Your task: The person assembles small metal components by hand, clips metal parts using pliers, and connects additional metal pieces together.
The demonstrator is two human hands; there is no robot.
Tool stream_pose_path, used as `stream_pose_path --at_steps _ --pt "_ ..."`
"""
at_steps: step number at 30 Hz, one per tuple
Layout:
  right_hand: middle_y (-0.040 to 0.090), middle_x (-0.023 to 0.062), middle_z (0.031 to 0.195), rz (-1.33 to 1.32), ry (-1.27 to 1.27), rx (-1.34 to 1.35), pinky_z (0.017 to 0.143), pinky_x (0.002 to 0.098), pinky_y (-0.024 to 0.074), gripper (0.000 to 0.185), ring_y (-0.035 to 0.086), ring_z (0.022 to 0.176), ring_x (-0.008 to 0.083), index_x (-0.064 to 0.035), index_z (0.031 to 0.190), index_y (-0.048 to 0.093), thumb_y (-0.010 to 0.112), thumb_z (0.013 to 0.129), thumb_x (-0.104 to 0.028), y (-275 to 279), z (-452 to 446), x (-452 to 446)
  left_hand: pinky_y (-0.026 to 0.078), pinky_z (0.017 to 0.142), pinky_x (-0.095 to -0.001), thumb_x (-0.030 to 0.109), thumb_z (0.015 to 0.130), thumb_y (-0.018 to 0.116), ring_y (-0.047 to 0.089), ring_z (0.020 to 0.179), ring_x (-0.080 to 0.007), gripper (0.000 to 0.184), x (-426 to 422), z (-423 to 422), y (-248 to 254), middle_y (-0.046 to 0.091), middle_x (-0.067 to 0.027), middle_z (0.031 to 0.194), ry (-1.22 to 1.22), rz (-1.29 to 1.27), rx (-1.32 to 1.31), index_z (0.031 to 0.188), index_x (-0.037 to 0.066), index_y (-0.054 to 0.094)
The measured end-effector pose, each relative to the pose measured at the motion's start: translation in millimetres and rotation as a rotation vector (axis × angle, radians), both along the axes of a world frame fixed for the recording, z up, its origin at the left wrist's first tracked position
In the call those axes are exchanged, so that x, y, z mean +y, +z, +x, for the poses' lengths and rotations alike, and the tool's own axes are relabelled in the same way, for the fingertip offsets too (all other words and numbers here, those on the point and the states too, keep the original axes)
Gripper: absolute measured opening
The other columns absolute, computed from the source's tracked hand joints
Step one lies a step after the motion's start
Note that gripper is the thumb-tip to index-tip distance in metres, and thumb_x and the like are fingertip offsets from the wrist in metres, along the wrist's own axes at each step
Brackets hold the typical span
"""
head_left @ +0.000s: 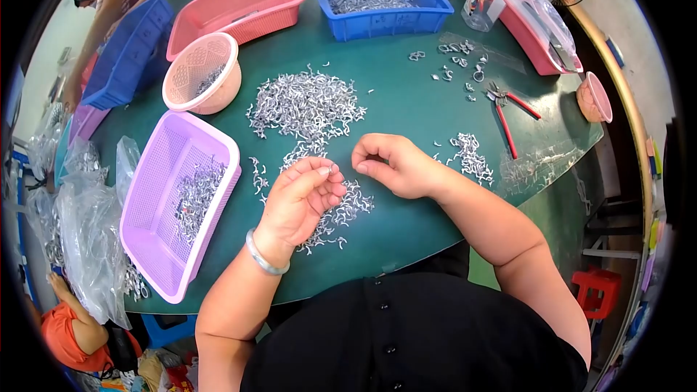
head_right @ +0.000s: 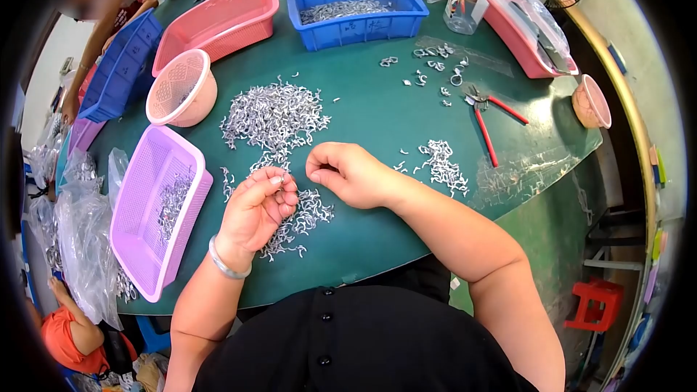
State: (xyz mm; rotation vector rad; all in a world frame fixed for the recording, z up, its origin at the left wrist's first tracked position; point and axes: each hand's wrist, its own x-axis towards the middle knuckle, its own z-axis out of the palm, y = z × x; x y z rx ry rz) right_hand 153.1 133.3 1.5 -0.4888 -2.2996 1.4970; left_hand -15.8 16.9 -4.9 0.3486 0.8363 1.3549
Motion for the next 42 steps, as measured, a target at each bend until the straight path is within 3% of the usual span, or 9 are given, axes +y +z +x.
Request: stream_pose_path --at_steps 4,7,16,20,25,28,34,37,42 --pt "0.057 0.0024 0.083 -0.425 -0.003 0.077 0.068 0.0242 0.0460 0.008 0.054 0.076 0.0086 -0.0017 0.086 0.053 0.048 0.089 -0.007 -2 0 0 0.046 0.060 -0.0246 0.007 0.088 0.048 0.058 0.070 -0.0146 0.009 0 0 2 0.059 -0.0086 0.084 -0.031 0.000 -0.086 0.092 0.002 0.054" --pt "0.057 0.0034 0.083 -0.497 -0.020 -0.003 0.070 0.0236 0.0479 0.009 0.055 0.076 0.0089 -0.0014 0.089 0.054 0.049 0.090 -0.008 7 1 0 0.046 0.060 -0.0242 0.008 0.088 0.047 0.057 0.070 -0.0143 0.009 0 0 3 0.058 -0.0088 0.084 -0.038 -0.009 -0.123 0.091 0.002 0.054" --pt "0.060 0.0060 0.090 -0.644 -0.001 0.140 0.075 0.0271 0.0509 0.016 0.060 0.083 0.0122 0.0007 0.102 0.056 0.053 0.088 -0.005 -1 0 2 0.046 0.060 -0.0250 0.008 0.088 0.046 0.056 0.070 -0.0153 0.009 1 -2 1 0.057 -0.0098 0.085 -0.043 -0.023 -0.192 0.090 0.002 0.052" --pt "0.060 0.0059 0.087 -0.647 -0.014 0.156 0.072 0.0246 0.0497 0.018 0.058 0.079 0.0104 0.0008 0.105 0.052 0.052 0.088 -0.004 1 -2 0 0.046 0.061 -0.0255 0.007 0.087 0.045 0.057 0.071 -0.0167 0.009 1 -3 0 0.057 -0.0107 0.085 -0.042 -0.024 -0.220 0.090 0.002 0.051" --pt "0.060 0.0068 0.088 -0.648 -0.031 0.198 0.073 0.0243 0.0494 0.021 0.058 0.079 0.0107 0.0017 0.108 0.050 0.051 0.088 -0.004 3 -2 -3 0.047 0.061 -0.0261 0.007 0.084 0.045 0.058 0.071 -0.0180 0.011 1 -2 -1 0.058 -0.0118 0.085 -0.021 0.020 -0.096 0.089 0.000 0.052" --pt "0.061 0.0058 0.085 -0.576 -0.043 0.236 0.072 0.0255 0.0498 0.022 0.059 0.078 0.0106 0.0017 0.109 0.050 0.052 0.087 -0.004 0 -3 -6 0.047 0.061 -0.0263 0.007 0.084 0.045 0.058 0.069 -0.0181 0.013 1 1 2 0.058 -0.0121 0.084 -0.002 0.006 -0.022 0.090 -0.001 0.053" --pt "0.062 0.0081 0.078 0.194 -0.111 0.238 0.067 0.0286 0.0499 0.029 0.062 0.071 0.0186 -0.0010 0.110 0.051 0.057 0.082 -0.002 2 -5 -12 0.046 0.057 -0.0258 0.013 0.087 0.046 0.058 0.065 -0.0171 0.017 -1 5 1 0.060 -0.0099 0.080 -0.050 -0.033 0.054 0.089 -0.001 0.057" --pt "0.062 0.0102 0.080 0.351 -0.104 0.203 0.067 0.0310 0.0499 0.035 0.062 0.072 0.0250 -0.0029 0.112 0.051 0.060 0.078 -0.002 2 -6 -13 0.046 0.056 -0.0248 0.014 0.088 0.050 0.059 0.064 -0.0162 0.016 -2 4 0 0.062 -0.0080 0.079 -0.064 -0.045 0.050 0.087 0.001 0.059" --pt "0.063 0.0102 0.083 0.512 -0.073 0.242 0.067 0.0334 0.0504 0.040 0.063 0.075 0.0271 -0.0052 0.116 0.049 0.060 0.078 -0.002 2 -6 -15 0.045 0.053 -0.0239 0.012 0.085 0.057 0.059 0.061 -0.0150 0.010 -2 6 2 0.062 -0.0066 0.074 -0.040 -0.076 0.057 0.084 0.002 0.060"
